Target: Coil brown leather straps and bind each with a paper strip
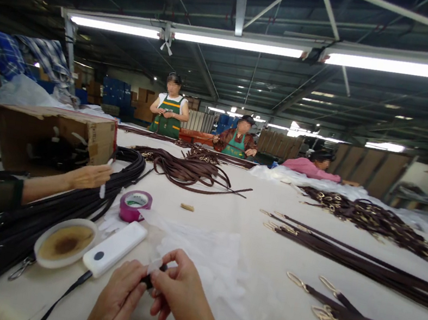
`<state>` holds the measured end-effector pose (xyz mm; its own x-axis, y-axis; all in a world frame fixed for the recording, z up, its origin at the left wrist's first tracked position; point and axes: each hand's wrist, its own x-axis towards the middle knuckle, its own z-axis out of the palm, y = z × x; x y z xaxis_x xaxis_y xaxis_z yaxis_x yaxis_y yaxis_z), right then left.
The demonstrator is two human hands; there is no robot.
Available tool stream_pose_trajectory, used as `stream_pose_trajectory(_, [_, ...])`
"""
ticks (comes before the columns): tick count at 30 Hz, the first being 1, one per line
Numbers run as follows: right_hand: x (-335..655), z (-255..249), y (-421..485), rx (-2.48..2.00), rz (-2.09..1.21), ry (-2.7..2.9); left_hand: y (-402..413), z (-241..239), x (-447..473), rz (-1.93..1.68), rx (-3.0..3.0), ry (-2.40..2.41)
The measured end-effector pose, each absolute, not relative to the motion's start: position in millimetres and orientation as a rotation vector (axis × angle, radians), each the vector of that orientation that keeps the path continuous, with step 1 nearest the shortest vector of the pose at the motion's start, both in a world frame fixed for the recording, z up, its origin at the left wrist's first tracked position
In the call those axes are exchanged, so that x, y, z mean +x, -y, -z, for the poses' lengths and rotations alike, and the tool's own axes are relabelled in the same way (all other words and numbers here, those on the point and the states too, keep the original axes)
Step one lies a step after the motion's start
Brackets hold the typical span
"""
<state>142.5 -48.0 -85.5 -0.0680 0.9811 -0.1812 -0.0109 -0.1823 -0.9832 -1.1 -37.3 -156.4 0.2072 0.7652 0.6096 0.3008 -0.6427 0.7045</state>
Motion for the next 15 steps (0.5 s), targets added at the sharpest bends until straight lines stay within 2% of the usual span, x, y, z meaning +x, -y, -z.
stream_pose_trajectory(15, [125.2, 104.6, 46.7, -1.194, -1.278, 1.001, 31.2, 160.6, -6.2, -1.315, 2.176, -1.062])
